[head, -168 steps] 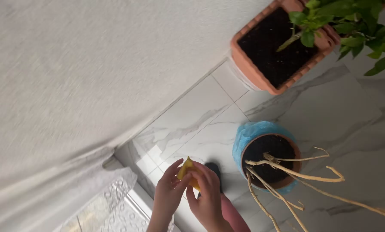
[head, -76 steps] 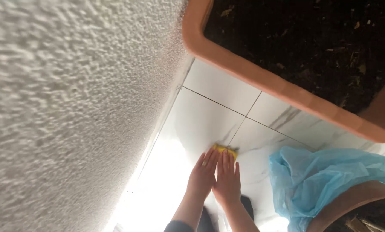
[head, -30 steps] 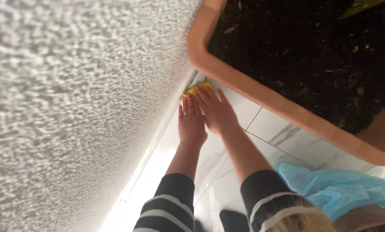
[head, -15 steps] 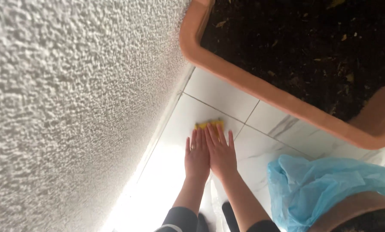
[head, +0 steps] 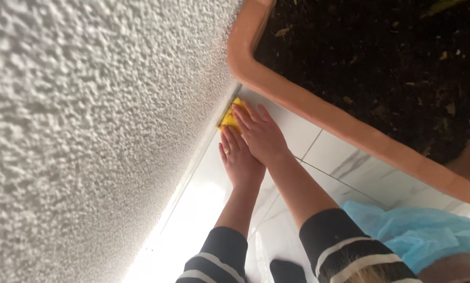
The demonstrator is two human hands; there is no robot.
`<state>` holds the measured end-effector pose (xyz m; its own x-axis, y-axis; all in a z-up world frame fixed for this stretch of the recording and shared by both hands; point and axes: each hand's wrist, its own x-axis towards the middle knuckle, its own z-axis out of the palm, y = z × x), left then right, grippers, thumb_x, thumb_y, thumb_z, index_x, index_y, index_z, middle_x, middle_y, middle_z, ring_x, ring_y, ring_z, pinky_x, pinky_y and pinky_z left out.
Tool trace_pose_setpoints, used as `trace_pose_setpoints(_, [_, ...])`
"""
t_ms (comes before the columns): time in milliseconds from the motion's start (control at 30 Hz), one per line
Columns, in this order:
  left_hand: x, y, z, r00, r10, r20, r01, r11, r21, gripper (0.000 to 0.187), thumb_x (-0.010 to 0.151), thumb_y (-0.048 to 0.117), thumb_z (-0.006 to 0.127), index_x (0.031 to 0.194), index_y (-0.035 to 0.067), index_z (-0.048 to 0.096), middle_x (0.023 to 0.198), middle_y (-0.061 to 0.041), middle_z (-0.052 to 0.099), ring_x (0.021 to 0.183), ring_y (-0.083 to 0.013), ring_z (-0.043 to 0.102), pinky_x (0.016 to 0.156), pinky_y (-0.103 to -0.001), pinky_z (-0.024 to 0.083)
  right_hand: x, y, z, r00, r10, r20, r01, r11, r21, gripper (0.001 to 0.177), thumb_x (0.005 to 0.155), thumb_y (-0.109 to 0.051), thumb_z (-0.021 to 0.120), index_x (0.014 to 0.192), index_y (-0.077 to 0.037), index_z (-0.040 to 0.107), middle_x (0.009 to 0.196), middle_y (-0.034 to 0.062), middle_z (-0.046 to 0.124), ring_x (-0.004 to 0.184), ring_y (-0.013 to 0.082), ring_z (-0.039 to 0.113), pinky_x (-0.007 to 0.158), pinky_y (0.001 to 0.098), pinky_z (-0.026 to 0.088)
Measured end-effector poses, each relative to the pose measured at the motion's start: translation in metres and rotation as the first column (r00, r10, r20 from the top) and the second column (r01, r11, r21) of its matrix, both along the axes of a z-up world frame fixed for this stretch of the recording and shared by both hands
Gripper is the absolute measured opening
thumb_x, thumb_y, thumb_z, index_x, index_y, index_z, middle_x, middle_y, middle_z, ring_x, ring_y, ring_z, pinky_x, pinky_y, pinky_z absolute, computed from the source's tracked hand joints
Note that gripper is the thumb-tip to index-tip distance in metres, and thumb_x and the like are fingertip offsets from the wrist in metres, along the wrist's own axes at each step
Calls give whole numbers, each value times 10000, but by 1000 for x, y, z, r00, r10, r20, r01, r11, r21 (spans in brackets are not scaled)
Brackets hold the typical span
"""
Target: The person wipes the floor around potted plants using a sponge and a cloth, then pours water from a blue cup into one of the plant pots.
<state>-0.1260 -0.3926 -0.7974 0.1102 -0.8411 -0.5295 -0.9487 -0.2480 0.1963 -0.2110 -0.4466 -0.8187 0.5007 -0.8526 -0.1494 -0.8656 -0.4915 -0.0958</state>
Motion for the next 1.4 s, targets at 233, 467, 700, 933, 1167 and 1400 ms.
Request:
trace_pose_setpoints(233, [1,-23,-8,981,-191,-19,190,980,-55,831,897,264,485,1634,36,176,1705,-176,165,1580,-347,139,1265,-478,184,-15,-20,-39,992,-112,-64,104,988,-113,625,947,-211,492,1561,-110,445,1658,25,383,1529,309,309,1211,492,276])
trace_pose_setpoints(467, [2,-16,23,871,-489,46,471,857,208,860,932,204,485,1660,89,42,1744,-116,-10,1603,-321,-64,1299,-469,44,-23,33,2,942,-321,-99,334,925,179,731,939,-226,493,1628,-93,288,1701,64,257,1515,345,278,1195,472,285])
trace_pose_setpoints(700, [-21,15,45,707,-697,-122,704,674,226,669,1045,197,330,1665,181,79,1752,-30,-16,1609,-274,-68,1297,-473,-26,-40,124,8,742,-652,-157,670,732,124,822,922,-319,578,1631,-39,268,1693,147,276,1544,431,205,1199,571,259])
trace_pose_setpoints(933, [16,116,18,620,-778,-102,776,627,-70,563,1093,289,310,1629,131,249,1713,-49,224,1592,-279,130,1294,-483,121,-5,213,29,655,-705,-271,755,616,224,896,893,-337,595,1639,-46,194,1713,144,188,1562,410,142,1224,575,170])
trace_pose_setpoints(1167, [-19,125,8,540,-841,-40,827,538,-162,608,1017,185,396,1609,97,294,1696,-36,270,1590,-263,167,1312,-438,167,-28,220,42,621,-685,-381,783,517,345,760,970,-243,417,1647,-89,107,1742,86,51,1592,357,11,1233,544,125])
trace_pose_setpoints(1400, [-125,21,-46,455,-890,-18,887,454,-87,632,1044,212,331,1649,172,151,1732,-19,151,1605,-284,61,1332,-495,22,-123,140,-26,524,-829,-197,851,497,171,776,967,-159,472,1659,-100,127,1724,89,126,1583,349,105,1255,530,181])
